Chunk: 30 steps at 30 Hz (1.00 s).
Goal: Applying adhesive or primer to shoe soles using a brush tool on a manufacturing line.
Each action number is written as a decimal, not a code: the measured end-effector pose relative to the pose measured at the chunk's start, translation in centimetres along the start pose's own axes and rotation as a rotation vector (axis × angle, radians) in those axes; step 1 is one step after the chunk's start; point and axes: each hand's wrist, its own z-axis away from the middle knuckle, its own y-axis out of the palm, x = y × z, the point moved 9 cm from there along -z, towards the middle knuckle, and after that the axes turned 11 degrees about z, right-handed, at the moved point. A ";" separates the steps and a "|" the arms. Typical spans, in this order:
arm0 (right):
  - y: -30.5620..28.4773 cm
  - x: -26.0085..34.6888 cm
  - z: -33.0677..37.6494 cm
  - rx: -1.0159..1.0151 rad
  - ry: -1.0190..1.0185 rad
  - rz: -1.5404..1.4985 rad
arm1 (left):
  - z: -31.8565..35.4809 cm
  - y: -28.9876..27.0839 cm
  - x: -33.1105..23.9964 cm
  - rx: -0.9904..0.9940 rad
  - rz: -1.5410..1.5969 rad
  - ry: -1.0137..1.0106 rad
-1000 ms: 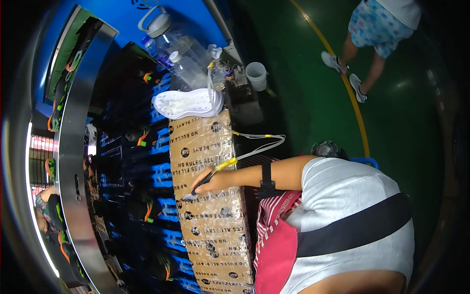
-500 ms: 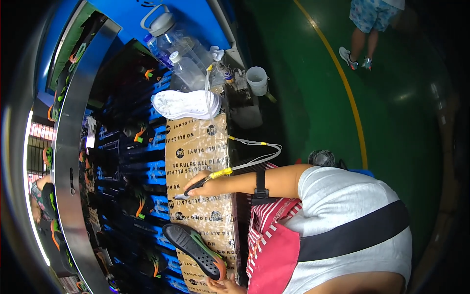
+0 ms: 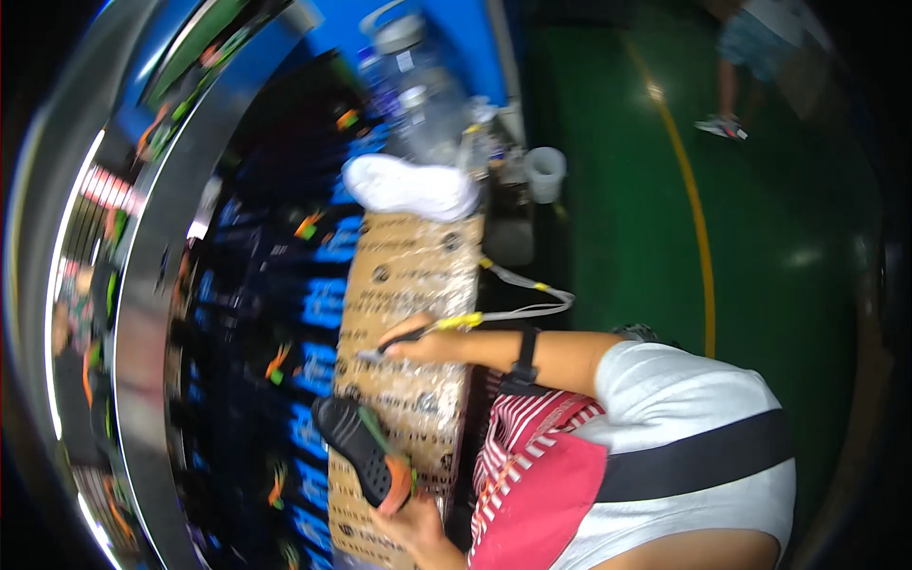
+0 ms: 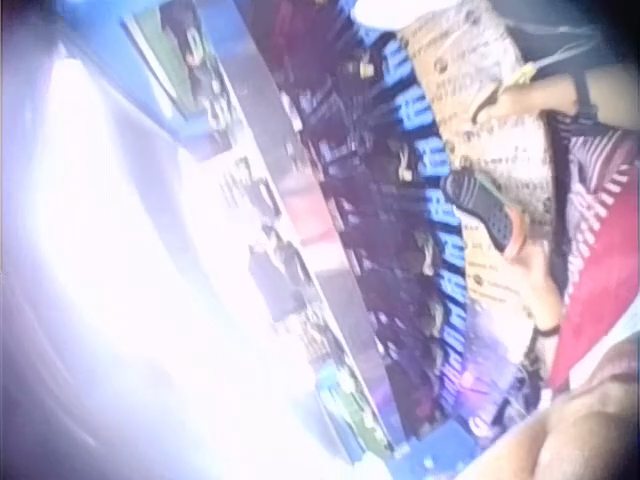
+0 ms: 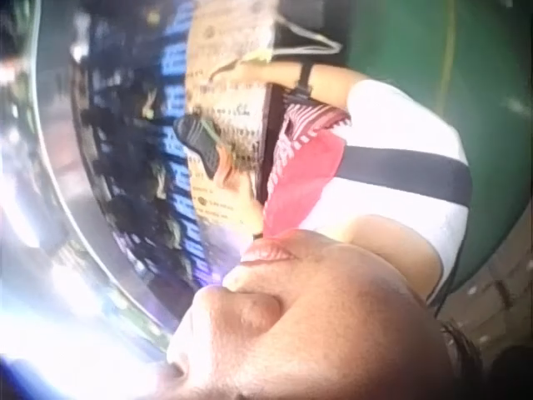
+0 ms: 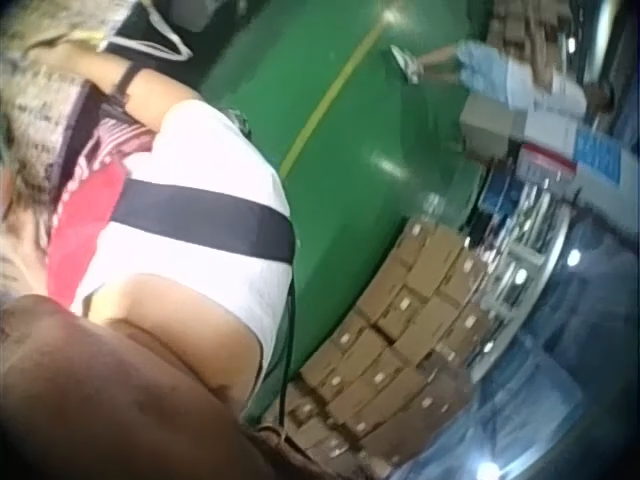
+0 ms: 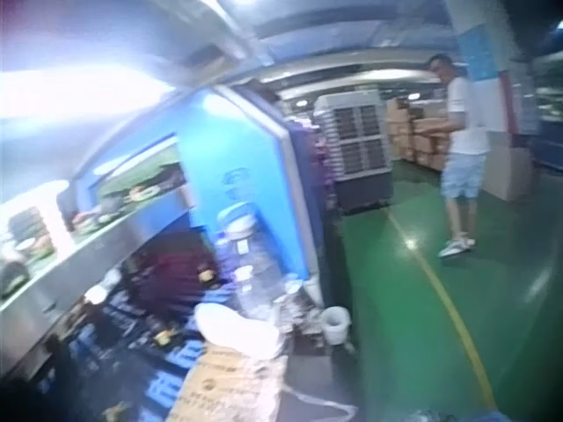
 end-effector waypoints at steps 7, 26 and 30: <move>-0.6 0.8 0.4 0.062 0.275 -0.156 | -4.3 1.3 3.8 -0.205 0.343 -0.065; 2.3 13.7 0.8 0.252 0.022 -0.136 | -1.5 -0.2 2.1 0.096 0.223 0.122; 5.6 18.5 1.9 0.357 -0.245 -0.059 | -1.6 0.7 2.8 0.170 0.227 0.097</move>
